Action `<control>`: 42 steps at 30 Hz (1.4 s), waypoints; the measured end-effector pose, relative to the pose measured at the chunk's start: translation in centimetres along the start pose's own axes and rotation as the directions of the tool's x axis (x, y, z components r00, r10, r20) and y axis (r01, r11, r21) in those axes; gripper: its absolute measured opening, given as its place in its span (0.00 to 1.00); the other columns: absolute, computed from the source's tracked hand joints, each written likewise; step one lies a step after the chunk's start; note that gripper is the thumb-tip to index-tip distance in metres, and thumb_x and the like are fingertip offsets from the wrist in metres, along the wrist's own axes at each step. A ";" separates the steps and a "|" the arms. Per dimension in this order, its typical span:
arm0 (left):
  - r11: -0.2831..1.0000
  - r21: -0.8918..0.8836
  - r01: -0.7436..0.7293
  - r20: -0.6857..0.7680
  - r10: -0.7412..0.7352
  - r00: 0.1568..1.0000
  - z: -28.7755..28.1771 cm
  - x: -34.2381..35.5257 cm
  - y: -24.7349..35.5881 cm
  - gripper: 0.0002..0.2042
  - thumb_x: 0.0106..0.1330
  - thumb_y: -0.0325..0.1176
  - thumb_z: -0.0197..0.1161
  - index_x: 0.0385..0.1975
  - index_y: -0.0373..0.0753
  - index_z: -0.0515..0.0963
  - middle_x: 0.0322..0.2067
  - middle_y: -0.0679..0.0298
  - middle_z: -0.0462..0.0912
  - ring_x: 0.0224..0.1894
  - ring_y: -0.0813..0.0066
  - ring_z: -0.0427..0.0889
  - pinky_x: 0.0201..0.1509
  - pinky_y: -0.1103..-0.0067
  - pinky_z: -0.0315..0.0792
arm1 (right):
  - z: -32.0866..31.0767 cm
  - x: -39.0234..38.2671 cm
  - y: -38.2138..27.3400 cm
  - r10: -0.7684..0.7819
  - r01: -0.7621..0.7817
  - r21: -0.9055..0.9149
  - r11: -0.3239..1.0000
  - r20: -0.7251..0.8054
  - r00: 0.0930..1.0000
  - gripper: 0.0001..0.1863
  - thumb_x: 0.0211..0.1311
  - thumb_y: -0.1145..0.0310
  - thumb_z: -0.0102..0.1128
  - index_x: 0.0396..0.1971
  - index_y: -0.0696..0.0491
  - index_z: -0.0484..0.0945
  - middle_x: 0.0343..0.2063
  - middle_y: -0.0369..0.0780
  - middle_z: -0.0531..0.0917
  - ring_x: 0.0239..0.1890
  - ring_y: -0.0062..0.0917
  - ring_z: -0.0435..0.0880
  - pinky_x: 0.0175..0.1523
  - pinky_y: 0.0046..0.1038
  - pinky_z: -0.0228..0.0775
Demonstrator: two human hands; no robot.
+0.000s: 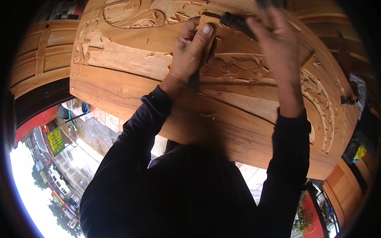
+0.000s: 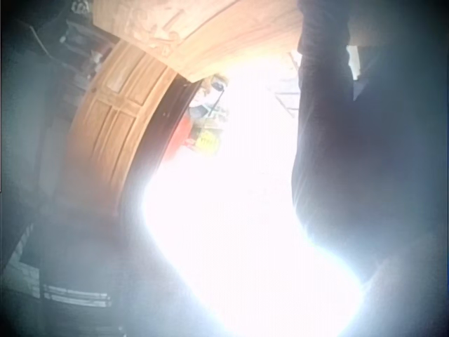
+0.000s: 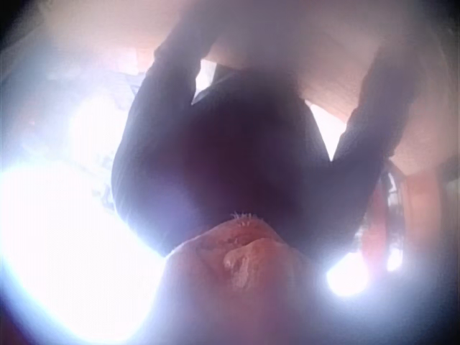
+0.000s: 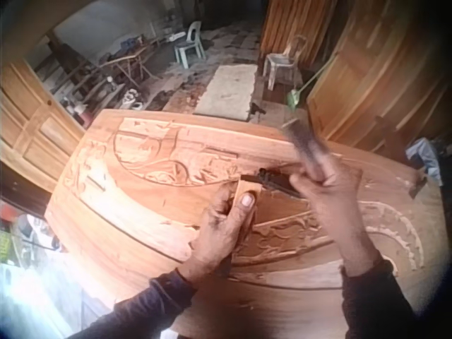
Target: The person carves decorative patterns into a wooden door using a chisel and a hammer, striking the chisel with the hammer to remove wood shavings.
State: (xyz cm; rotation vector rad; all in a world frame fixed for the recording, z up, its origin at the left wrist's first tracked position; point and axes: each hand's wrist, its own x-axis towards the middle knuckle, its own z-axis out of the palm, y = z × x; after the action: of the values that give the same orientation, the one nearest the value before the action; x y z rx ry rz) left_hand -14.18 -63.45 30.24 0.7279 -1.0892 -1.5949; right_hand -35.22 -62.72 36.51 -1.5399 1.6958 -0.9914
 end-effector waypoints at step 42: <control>0.964 0.044 0.264 0.024 -0.265 0.964 -4.9 -6.5 8.8 0.17 0.80 0.46 0.60 0.56 0.41 0.73 0.29 0.62 0.84 0.26 0.80 0.83 0.27 0.85 0.77 | -6.2 -16.2 2.8 0.290 -0.289 -0.187 0.939 -0.025 0.957 0.28 0.70 0.72 0.67 0.69 0.56 0.75 0.55 0.44 0.87 0.51 0.20 0.84 0.53 0.26 0.78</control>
State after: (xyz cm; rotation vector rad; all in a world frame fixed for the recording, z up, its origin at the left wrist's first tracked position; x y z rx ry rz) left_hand -4.48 -59.19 35.87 0.9101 -1.0828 -1.8179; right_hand -40.06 -45.84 36.76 -1.3506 1.9927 -0.6915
